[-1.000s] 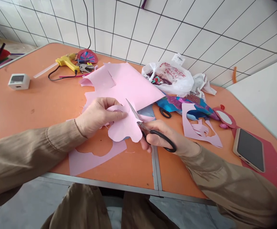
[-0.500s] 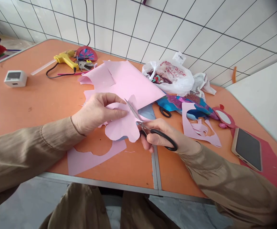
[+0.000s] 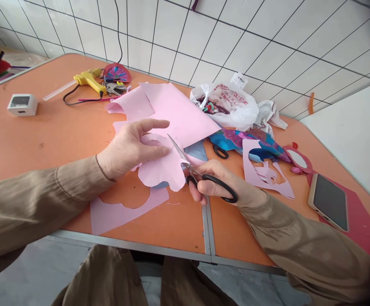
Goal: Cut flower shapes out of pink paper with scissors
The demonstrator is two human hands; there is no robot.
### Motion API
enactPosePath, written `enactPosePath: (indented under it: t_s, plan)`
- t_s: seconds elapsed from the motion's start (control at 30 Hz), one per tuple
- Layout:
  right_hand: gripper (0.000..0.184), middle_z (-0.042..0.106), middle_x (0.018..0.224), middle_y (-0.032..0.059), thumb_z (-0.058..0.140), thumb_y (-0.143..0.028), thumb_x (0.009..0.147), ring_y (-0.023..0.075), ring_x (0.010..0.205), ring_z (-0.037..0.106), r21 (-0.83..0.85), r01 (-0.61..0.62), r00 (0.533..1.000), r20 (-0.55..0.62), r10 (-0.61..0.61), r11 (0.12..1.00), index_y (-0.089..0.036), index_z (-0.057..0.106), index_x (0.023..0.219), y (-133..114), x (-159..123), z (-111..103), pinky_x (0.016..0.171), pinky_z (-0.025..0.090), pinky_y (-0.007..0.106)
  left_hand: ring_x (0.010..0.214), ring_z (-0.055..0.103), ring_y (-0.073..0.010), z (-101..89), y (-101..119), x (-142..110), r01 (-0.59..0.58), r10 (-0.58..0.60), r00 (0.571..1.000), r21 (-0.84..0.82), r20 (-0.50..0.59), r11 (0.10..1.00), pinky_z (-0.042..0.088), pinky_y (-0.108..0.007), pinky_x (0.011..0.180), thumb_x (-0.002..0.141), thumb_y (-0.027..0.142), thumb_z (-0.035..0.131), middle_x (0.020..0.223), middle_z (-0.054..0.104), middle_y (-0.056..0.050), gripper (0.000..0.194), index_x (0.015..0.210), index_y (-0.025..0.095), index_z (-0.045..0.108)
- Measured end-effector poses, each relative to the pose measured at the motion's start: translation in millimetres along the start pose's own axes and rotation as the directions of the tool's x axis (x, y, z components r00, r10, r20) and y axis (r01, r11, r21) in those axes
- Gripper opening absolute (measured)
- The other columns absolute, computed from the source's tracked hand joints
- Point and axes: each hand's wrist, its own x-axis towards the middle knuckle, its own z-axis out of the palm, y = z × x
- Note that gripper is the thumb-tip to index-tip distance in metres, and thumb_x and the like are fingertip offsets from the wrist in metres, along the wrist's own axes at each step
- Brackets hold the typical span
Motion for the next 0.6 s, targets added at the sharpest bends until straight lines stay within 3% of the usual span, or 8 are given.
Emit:
enactPosePath:
  t_s: [0.4,0.6]
  plan:
    - [0.06,0.061,0.061,-0.0017,0.081,-0.066,0.071,0.0088,0.049,0.057,-0.032,-0.021,0.998,-0.054,0.019,0.999,-0.012,0.073,0.094,-4.0,-0.5,3.4,0.044,0.049,0.02,0.053,0.058,-0.016,0.4,-1.0,1.7,0.015,-0.015,1.0,-0.035,0.001,0.999,0.042,-0.024,0.047,0.064,0.025,0.087,0.059,0.062,0.0,0.065,0.125,0.015,0.068]
    - [0.063,0.061,0.056,-0.0011,0.081,-0.066,0.07,0.0117,0.046,0.06,-0.036,-0.004,1.0,0.006,0.005,0.999,-0.01,0.071,0.099,11.7,6.2,-5.4,0.038,0.048,0.02,0.054,0.059,-0.0164,-0.1,-1.8,2.1,0.021,-0.021,1.0,-0.046,-0.002,0.999,0.044,-0.025,0.049,0.064,0.025,0.088,0.06,0.064,0.0,0.064,0.124,0.014,0.069]
